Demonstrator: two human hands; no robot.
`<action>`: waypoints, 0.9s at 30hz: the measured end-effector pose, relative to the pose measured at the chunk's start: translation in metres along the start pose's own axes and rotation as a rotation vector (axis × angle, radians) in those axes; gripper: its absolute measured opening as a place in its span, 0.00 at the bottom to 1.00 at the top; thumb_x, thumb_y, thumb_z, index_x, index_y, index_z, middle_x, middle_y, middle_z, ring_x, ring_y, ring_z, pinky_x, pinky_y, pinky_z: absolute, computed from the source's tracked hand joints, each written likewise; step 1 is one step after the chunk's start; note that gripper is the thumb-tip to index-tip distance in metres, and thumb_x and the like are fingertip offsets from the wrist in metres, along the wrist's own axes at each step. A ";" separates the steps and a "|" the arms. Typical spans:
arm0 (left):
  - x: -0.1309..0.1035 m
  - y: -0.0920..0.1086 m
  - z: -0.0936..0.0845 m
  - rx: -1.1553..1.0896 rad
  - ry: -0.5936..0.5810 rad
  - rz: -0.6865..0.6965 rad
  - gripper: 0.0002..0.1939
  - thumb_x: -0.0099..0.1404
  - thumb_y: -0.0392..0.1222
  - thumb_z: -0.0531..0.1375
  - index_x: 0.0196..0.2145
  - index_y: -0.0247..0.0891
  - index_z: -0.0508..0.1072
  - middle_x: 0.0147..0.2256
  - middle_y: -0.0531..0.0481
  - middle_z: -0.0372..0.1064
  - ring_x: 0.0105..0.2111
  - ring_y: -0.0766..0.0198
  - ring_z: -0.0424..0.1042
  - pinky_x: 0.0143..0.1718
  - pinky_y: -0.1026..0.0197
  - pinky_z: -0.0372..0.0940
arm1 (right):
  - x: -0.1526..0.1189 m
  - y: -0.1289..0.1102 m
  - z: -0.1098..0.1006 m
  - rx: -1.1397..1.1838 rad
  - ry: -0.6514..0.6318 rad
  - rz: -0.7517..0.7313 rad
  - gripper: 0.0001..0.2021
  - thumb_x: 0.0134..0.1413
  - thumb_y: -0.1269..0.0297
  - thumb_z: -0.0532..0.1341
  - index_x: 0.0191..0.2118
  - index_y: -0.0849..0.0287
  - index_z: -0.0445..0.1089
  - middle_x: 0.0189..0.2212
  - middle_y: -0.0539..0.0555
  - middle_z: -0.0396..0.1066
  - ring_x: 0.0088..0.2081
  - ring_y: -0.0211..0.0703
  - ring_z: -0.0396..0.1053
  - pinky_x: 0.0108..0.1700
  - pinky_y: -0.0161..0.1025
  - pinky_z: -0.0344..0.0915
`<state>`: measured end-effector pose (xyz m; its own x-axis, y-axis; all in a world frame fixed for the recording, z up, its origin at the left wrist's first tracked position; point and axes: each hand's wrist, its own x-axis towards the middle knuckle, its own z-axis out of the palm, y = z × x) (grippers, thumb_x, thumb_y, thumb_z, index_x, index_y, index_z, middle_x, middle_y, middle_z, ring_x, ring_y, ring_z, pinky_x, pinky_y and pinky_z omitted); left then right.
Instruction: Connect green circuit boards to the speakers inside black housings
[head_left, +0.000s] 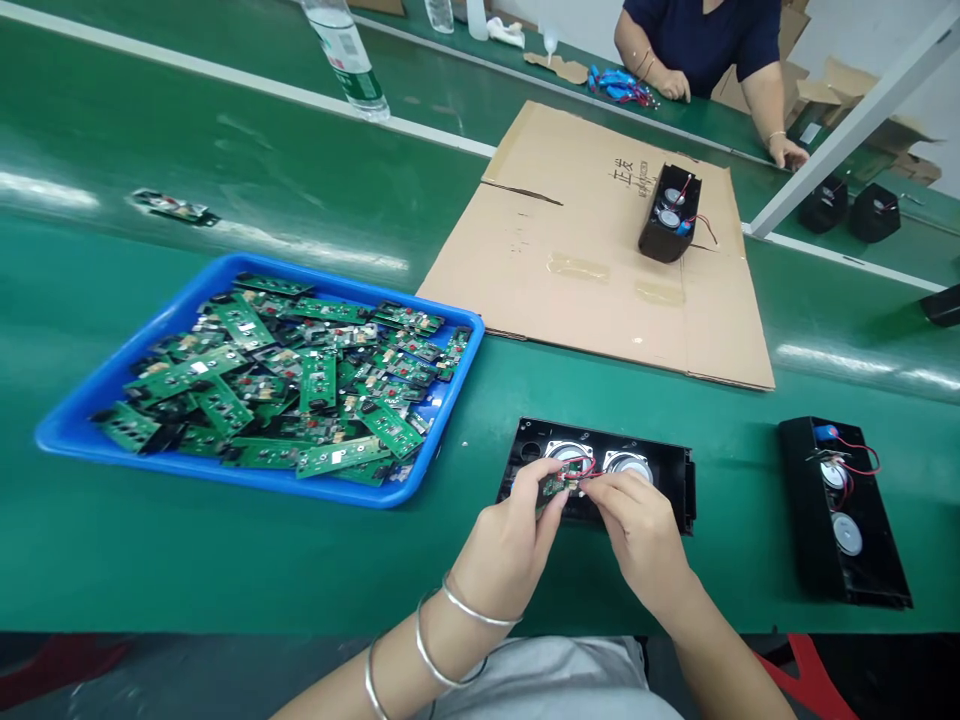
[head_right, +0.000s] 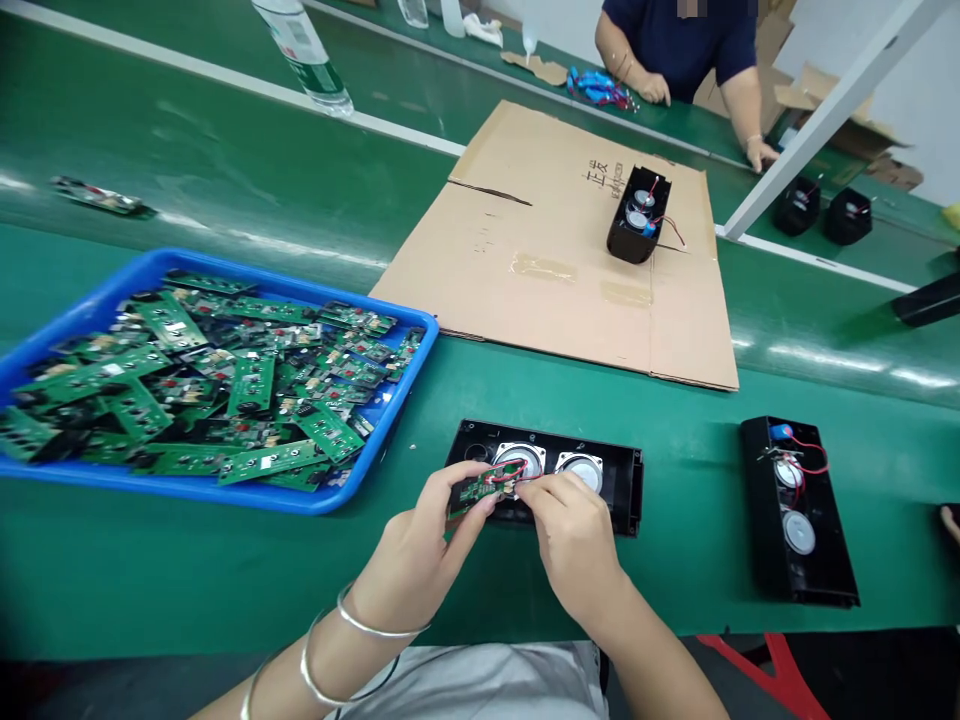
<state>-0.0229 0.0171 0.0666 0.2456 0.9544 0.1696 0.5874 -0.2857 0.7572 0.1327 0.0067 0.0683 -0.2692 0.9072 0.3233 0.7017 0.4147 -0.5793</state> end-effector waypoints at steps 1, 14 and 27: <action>0.000 0.000 0.000 0.006 -0.002 0.006 0.11 0.66 0.36 0.50 0.46 0.39 0.60 0.33 0.49 0.77 0.28 0.61 0.78 0.25 0.65 0.71 | 0.001 -0.001 0.000 -0.031 -0.004 0.002 0.11 0.62 0.72 0.50 0.38 0.62 0.70 0.32 0.56 0.72 0.32 0.41 0.68 0.33 0.38 0.67; 0.001 0.001 0.000 0.022 -0.058 -0.028 0.11 0.65 0.35 0.50 0.46 0.39 0.60 0.33 0.49 0.77 0.25 0.61 0.77 0.23 0.65 0.69 | 0.003 -0.001 -0.001 -0.212 0.023 -0.073 0.10 0.62 0.72 0.51 0.35 0.63 0.69 0.29 0.55 0.71 0.29 0.40 0.65 0.31 0.37 0.63; 0.006 0.005 0.003 -0.055 -0.061 -0.019 0.11 0.64 0.34 0.49 0.45 0.38 0.62 0.34 0.47 0.77 0.27 0.59 0.77 0.25 0.63 0.69 | 0.001 -0.005 0.005 -0.322 0.039 -0.145 0.11 0.61 0.74 0.51 0.33 0.66 0.69 0.25 0.56 0.69 0.26 0.41 0.63 0.27 0.38 0.60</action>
<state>-0.0162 0.0210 0.0696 0.2826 0.9520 0.1175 0.5492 -0.2610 0.7939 0.1253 0.0063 0.0678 -0.3597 0.8347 0.4170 0.8318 0.4893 -0.2621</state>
